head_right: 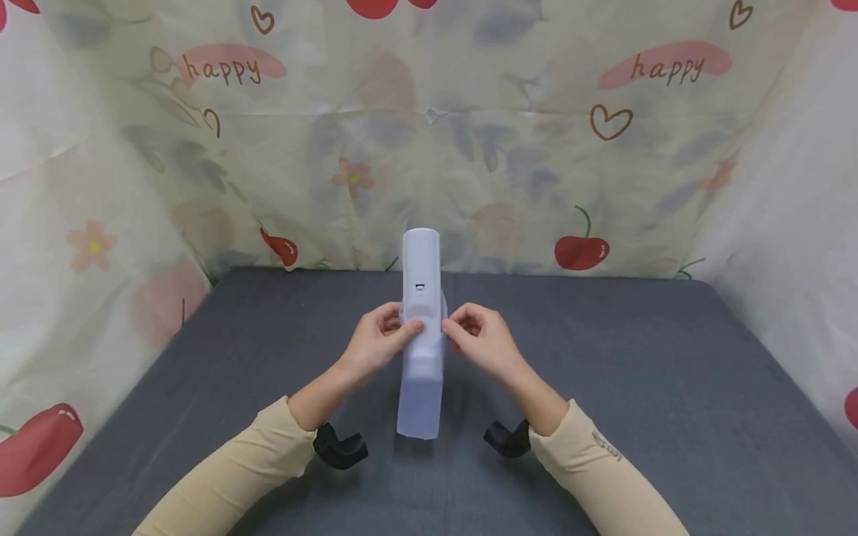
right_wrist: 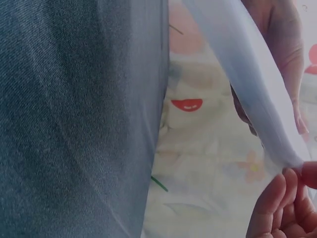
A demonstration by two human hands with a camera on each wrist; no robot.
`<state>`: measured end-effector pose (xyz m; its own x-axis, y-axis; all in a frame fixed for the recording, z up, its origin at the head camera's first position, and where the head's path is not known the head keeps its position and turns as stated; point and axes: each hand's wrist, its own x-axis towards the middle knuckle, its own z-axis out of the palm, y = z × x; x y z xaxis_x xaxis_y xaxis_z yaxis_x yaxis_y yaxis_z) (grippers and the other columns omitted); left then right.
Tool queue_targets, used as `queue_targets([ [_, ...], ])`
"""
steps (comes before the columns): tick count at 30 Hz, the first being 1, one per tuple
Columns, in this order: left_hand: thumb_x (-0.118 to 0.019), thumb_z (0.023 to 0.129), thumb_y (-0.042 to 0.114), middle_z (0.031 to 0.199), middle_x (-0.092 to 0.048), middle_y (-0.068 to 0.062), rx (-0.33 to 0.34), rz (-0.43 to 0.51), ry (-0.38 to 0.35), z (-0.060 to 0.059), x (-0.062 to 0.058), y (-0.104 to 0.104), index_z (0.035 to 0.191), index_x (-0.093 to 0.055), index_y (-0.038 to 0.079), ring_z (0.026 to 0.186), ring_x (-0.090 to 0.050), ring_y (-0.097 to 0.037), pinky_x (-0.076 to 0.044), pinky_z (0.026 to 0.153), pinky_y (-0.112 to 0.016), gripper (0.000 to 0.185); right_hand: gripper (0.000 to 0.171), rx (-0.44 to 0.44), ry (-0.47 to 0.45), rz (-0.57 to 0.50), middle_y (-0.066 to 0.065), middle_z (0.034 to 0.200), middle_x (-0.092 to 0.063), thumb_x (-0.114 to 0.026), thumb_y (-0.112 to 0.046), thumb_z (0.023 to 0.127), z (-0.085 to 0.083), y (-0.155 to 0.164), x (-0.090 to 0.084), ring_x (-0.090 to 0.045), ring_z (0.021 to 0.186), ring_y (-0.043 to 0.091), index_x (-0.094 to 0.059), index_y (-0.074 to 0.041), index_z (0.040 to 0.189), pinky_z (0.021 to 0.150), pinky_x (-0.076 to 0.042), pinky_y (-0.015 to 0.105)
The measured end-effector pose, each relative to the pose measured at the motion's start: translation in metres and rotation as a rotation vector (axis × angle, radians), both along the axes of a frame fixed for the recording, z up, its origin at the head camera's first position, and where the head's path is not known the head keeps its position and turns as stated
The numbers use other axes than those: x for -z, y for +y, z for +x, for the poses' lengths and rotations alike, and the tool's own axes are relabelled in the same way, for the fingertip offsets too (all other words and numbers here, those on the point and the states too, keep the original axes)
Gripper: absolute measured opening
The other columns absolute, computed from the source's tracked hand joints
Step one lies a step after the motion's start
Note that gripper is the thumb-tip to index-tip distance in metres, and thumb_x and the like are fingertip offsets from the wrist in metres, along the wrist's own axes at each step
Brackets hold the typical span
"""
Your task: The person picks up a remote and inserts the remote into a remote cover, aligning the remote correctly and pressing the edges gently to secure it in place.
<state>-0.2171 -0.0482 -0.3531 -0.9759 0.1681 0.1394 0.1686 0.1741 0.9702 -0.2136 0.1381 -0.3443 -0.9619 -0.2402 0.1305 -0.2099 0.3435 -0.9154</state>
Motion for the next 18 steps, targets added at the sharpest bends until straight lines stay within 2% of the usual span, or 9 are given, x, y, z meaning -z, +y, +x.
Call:
queue_targets([
  [5,-0.063,0.089,0.016,0.105,-0.068,-0.022,0.043,-0.046,0.007,0.0008,-0.0018,-0.0005,0.121,-0.057,0.001,0.087,-0.068,-0.025,-0.054,0.068,-0.029,0.036,0.018,0.066,0.035,0.008,0.002,0.07,-0.054,-0.058,-0.014,0.092,0.0006,-0.0035,0.0007,-0.052,0.063,0.013,-0.058,0.004,0.091,0.062,-0.048,0.028],
  [12,-0.062,0.091,0.019,0.108,-0.068,-0.021,0.097,-0.099,-0.002,0.0028,-0.0069,-0.0021,0.124,-0.055,0.001,0.09,-0.067,-0.025,-0.055,0.07,-0.03,0.038,0.017,0.114,0.059,-0.007,0.002,0.07,-0.053,-0.056,-0.013,0.093,0.0022,-0.0065,-0.0016,-0.053,0.066,0.019,-0.057,0.004,0.09,0.06,-0.045,0.024],
  [18,-0.061,0.091,0.019,0.107,-0.068,-0.02,0.113,-0.113,-0.007,0.0027,-0.0087,-0.0034,0.124,-0.055,0.001,0.089,-0.067,-0.024,-0.055,0.07,-0.029,0.038,0.017,0.106,0.046,-0.02,0.005,0.077,-0.054,-0.051,-0.012,0.096,0.0029,-0.0086,-0.004,-0.052,0.067,0.01,-0.055,0.005,0.094,0.065,-0.048,0.025],
])
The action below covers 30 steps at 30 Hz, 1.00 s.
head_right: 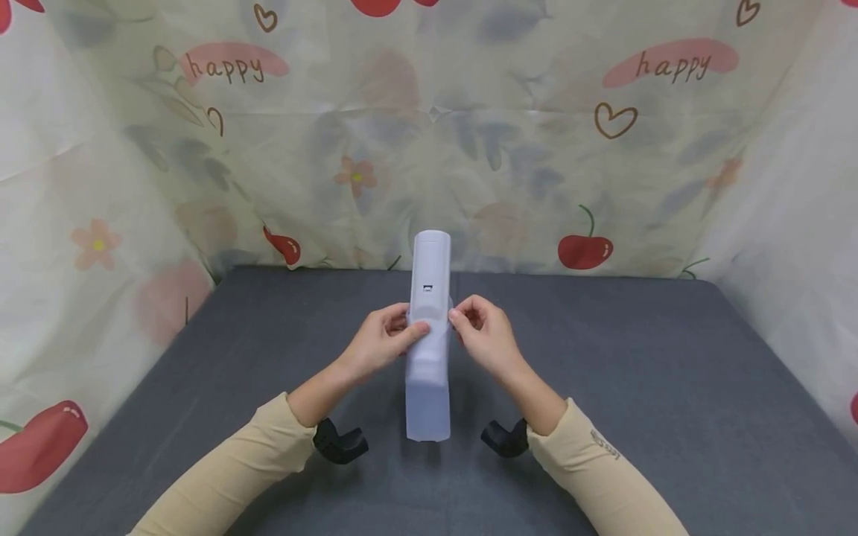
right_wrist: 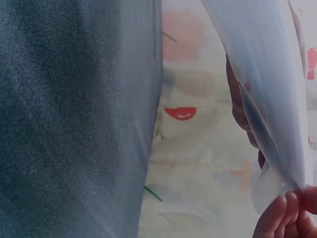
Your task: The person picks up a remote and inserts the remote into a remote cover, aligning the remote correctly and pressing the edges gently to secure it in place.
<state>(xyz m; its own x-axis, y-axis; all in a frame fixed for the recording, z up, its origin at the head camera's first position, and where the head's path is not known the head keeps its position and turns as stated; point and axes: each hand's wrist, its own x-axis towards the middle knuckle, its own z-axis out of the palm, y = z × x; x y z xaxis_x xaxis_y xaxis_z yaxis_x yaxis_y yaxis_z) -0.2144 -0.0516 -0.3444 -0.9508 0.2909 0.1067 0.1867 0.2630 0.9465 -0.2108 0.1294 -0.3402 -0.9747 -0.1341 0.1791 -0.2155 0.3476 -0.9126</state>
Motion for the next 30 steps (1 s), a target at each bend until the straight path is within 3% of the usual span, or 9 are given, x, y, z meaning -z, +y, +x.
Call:
queue_targets([
  [8,-0.063,0.09,0.02,0.106,-0.068,-0.019,-0.028,0.013,0.005,-0.001,0.001,-0.002,0.124,-0.056,0.002,0.088,-0.067,-0.022,-0.054,0.07,-0.028,0.039,0.018,-0.113,-0.078,-0.048,0.015,0.101,-0.053,-0.045,-0.013,0.099,-0.001,-0.002,-0.001,-0.062,0.085,0.012,-0.046,0.004,0.102,0.08,-0.056,0.035],
  [14,-0.065,0.088,0.018,0.098,-0.069,-0.02,-0.044,-0.01,0.068,-0.001,0.007,0.001,0.119,-0.059,0.0,0.075,-0.064,-0.015,-0.049,0.061,-0.022,0.036,0.03,-0.067,-0.136,-0.068,0.015,0.096,-0.062,-0.055,-0.024,0.094,-0.003,-0.002,0.0,-0.063,0.084,0.011,-0.042,0.001,0.105,0.078,-0.056,0.035],
  [20,-0.067,0.087,0.019,0.09,-0.068,-0.019,-0.044,-0.023,0.101,0.002,0.01,0.005,0.115,-0.061,0.0,0.065,-0.058,-0.008,-0.047,0.057,-0.02,0.034,0.05,-0.084,-0.13,-0.044,0.014,0.094,-0.064,-0.058,-0.027,0.093,-0.006,0.0,-0.001,-0.062,0.085,0.011,-0.034,-0.004,0.129,0.074,-0.055,0.035],
  [25,-0.056,0.094,0.022,0.103,-0.066,-0.022,-0.024,0.056,-0.004,0.003,0.01,0.002,0.119,-0.059,-0.002,0.08,-0.065,-0.016,-0.057,0.071,-0.032,0.035,0.052,-0.089,-0.126,-0.054,0.016,0.098,-0.063,-0.056,-0.025,0.094,-0.008,0.004,-0.004,-0.061,0.083,0.008,-0.032,-0.004,0.134,0.073,-0.054,0.031],
  [30,-0.05,0.097,0.02,0.111,-0.064,-0.022,-0.048,0.168,-0.135,0.0,0.007,-0.002,0.118,-0.059,-0.003,0.086,-0.066,-0.018,-0.056,0.08,-0.037,0.033,0.051,-0.073,-0.113,-0.109,0.014,0.097,-0.063,-0.054,-0.021,0.095,-0.009,0.009,-0.006,-0.061,0.081,0.005,-0.03,-0.001,0.135,0.071,-0.054,0.028],
])
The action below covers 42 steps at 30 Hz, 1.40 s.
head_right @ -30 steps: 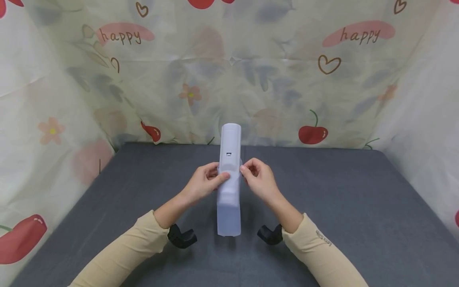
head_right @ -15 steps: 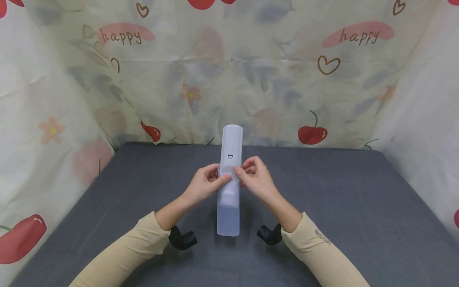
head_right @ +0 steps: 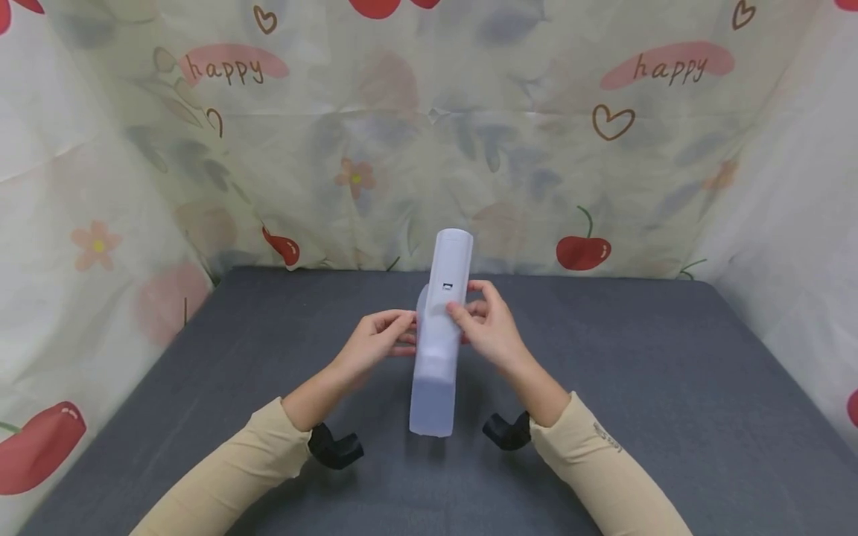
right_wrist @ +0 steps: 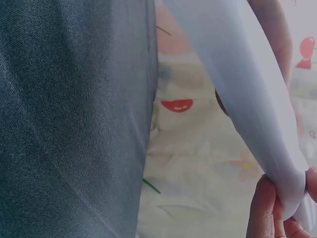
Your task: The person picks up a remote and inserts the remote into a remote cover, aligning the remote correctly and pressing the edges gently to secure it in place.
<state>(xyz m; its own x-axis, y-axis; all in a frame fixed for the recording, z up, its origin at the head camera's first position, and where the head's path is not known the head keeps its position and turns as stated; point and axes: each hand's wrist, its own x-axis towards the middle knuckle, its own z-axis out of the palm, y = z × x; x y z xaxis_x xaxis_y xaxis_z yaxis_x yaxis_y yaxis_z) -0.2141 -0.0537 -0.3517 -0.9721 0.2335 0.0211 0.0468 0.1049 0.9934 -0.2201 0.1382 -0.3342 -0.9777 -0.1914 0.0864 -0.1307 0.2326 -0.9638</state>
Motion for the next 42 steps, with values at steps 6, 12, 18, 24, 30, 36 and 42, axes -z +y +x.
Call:
queue_targets([
  [6,-0.059,0.091,0.01,0.1,-0.067,-0.022,-0.05,0.032,-0.021,-0.002,0.0,0.002,0.107,-0.063,-0.006,0.073,-0.063,-0.008,-0.057,0.071,-0.029,0.024,0.051,-0.033,0.004,0.014,0.021,0.105,-0.062,-0.053,-0.023,0.095,0.0,0.001,-0.001,-0.062,0.082,0.004,-0.029,-0.003,0.135,0.073,-0.054,0.029],
  [12,-0.06,0.089,0.006,0.091,-0.068,-0.021,-0.088,0.049,0.006,-0.001,0.0,0.004,0.099,-0.065,-0.009,0.066,-0.061,-0.007,-0.056,0.064,-0.026,0.018,0.05,-0.084,0.016,0.044,0.03,0.116,-0.058,-0.052,-0.024,0.096,-0.002,0.002,0.0,-0.062,0.088,0.011,-0.029,-0.005,0.136,0.075,-0.054,0.032],
  [18,-0.061,0.088,0.006,0.087,-0.068,-0.018,-0.117,0.069,0.012,-0.001,-0.004,0.005,0.097,-0.065,-0.008,0.065,-0.061,-0.006,-0.056,0.062,-0.025,0.017,0.049,-0.102,0.022,0.073,0.03,0.118,-0.058,-0.052,-0.024,0.096,-0.003,0.002,-0.002,-0.063,0.093,0.018,-0.031,-0.006,0.137,0.078,-0.055,0.038],
  [24,-0.061,0.088,0.006,0.088,-0.068,-0.019,-0.133,0.061,0.014,-0.001,-0.01,0.006,0.098,-0.066,-0.008,0.065,-0.06,-0.006,-0.057,0.064,-0.027,0.018,0.049,-0.119,0.026,0.076,0.031,0.117,-0.058,-0.051,-0.023,0.096,-0.002,0.004,-0.004,-0.063,0.091,0.015,-0.03,-0.005,0.137,0.078,-0.055,0.038],
  [30,-0.06,0.089,0.006,0.091,-0.068,-0.022,-0.14,0.042,0.039,-0.002,-0.007,0.006,0.099,-0.066,-0.009,0.065,-0.06,-0.006,-0.057,0.065,-0.028,0.019,0.048,-0.177,0.02,0.073,0.031,0.118,-0.058,-0.052,-0.023,0.096,-0.003,0.004,-0.001,-0.063,0.092,0.017,-0.033,-0.004,0.136,0.079,-0.055,0.041],
  [36,-0.06,0.089,0.007,0.092,-0.068,-0.023,-0.141,0.017,0.054,-0.002,-0.007,0.006,0.099,-0.067,-0.008,0.066,-0.06,-0.006,-0.057,0.065,-0.028,0.019,0.047,-0.207,0.003,0.082,0.029,0.118,-0.057,-0.052,-0.024,0.096,-0.004,0.005,-0.001,-0.062,0.093,0.019,-0.034,-0.005,0.135,0.08,-0.055,0.043],
  [42,-0.059,0.089,0.007,0.089,-0.067,-0.022,-0.141,0.033,0.059,-0.003,-0.007,0.007,0.098,-0.067,-0.009,0.065,-0.06,-0.006,-0.057,0.064,-0.028,0.019,0.049,-0.231,-0.023,0.099,0.028,0.121,-0.056,-0.051,-0.027,0.097,-0.005,0.009,-0.002,-0.062,0.095,0.018,-0.033,-0.005,0.137,0.081,-0.054,0.041],
])
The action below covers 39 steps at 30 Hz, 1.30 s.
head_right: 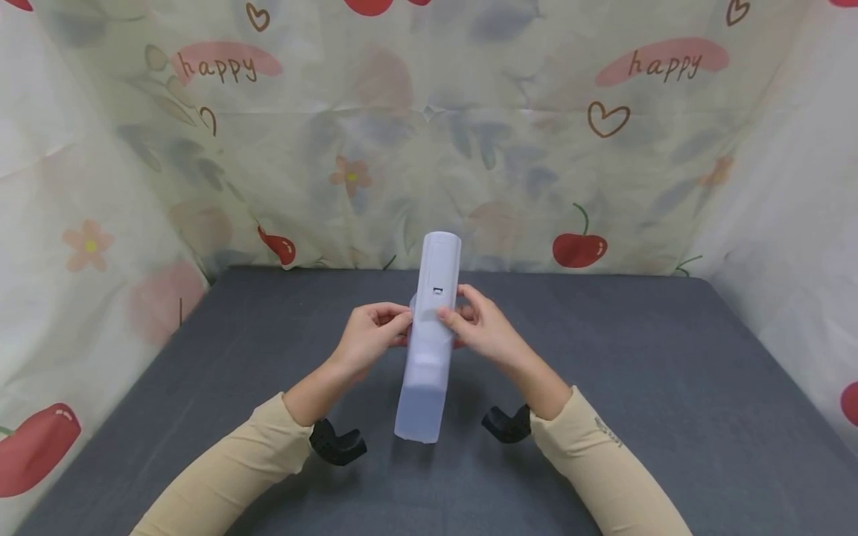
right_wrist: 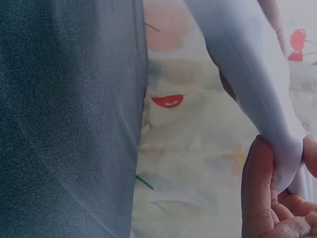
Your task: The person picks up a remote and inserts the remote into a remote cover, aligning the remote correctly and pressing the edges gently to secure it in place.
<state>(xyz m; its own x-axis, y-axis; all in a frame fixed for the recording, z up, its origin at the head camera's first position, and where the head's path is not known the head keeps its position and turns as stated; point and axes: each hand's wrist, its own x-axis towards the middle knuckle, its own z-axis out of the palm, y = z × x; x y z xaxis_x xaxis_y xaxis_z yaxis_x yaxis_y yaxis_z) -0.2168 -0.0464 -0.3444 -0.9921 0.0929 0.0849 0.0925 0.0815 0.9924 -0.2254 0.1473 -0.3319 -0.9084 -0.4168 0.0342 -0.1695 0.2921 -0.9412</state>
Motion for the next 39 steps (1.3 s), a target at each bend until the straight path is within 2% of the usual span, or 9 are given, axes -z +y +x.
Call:
queue_targets([
  [9,-0.058,0.089,0.007,0.087,-0.068,-0.021,-0.012,0.004,-0.005,-0.001,-0.001,0.001,0.097,-0.067,-0.009,0.065,-0.06,-0.007,-0.057,0.064,-0.027,0.019,0.049,-0.015,-0.004,0.0,0.028,0.12,-0.056,-0.05,-0.027,0.097,-0.001,0.001,0.002,-0.062,0.092,0.015,-0.033,-0.005,0.136,0.079,-0.054,0.039],
  [15,-0.058,0.089,0.008,0.087,-0.068,-0.02,0.021,-0.004,-0.002,-0.001,-0.003,-0.001,0.098,-0.066,-0.009,0.066,-0.061,-0.007,-0.057,0.066,-0.028,0.02,0.048,-0.002,0.011,-0.013,0.029,0.12,-0.056,-0.05,-0.025,0.097,-0.001,0.001,0.005,-0.062,0.094,0.017,-0.033,-0.005,0.137,0.079,-0.054,0.039],
  [20,-0.056,0.092,0.013,0.1,-0.067,-0.021,0.067,-0.012,-0.058,0.002,-0.007,-0.002,0.107,-0.064,-0.006,0.077,-0.066,-0.012,-0.057,0.074,-0.032,0.025,0.049,0.072,0.042,-0.017,0.029,0.12,-0.057,-0.052,-0.024,0.096,0.001,0.0,0.004,-0.061,0.099,0.023,-0.034,-0.006,0.138,0.08,-0.054,0.04],
  [24,-0.059,0.092,0.023,0.11,-0.066,-0.02,0.109,-0.054,-0.107,0.003,-0.007,-0.001,0.116,-0.058,-0.002,0.087,-0.066,-0.018,-0.056,0.08,-0.035,0.035,0.053,0.115,0.05,-0.008,0.027,0.114,-0.06,-0.055,-0.024,0.095,0.003,-0.001,0.005,-0.062,0.096,0.021,-0.033,-0.009,0.141,0.079,-0.054,0.039],
  [27,-0.065,0.088,0.025,0.112,-0.066,-0.019,0.125,-0.108,-0.104,0.003,-0.004,0.0,0.12,-0.054,-0.001,0.091,-0.066,-0.019,-0.056,0.08,-0.035,0.043,0.058,0.13,0.049,-0.015,0.023,0.108,-0.062,-0.057,-0.024,0.094,0.004,-0.002,0.006,-0.063,0.091,0.016,-0.03,-0.012,0.143,0.079,-0.055,0.037],
  [29,-0.067,0.086,0.023,0.112,-0.066,-0.019,0.11,-0.122,-0.096,0.003,-0.002,0.001,0.12,-0.053,0.0,0.091,-0.065,-0.019,-0.056,0.078,-0.034,0.044,0.06,0.13,0.046,-0.032,0.022,0.108,-0.062,-0.058,-0.023,0.093,0.006,-0.003,0.006,-0.064,0.091,0.014,-0.028,-0.012,0.144,0.081,-0.055,0.037],
  [34,-0.068,0.085,0.015,0.109,-0.066,-0.021,0.053,-0.07,-0.035,0.002,0.0,-0.001,0.117,-0.055,-0.002,0.087,-0.065,-0.019,-0.056,0.076,-0.034,0.039,0.051,0.139,0.009,-0.055,0.022,0.11,-0.061,-0.061,-0.024,0.091,0.01,-0.003,0.006,-0.063,0.089,0.01,-0.039,0.0,0.13,0.083,-0.055,0.034],
  [39,-0.069,0.084,0.013,0.107,-0.064,-0.02,0.028,-0.073,0.014,0.003,-0.001,-0.002,0.116,-0.056,-0.001,0.081,-0.066,-0.017,-0.056,0.074,-0.032,0.037,0.037,0.154,-0.011,-0.033,0.004,0.089,-0.062,-0.061,-0.023,0.091,0.012,-0.003,0.009,-0.06,0.073,0.008,-0.052,0.007,0.109,0.075,-0.056,0.027],
])
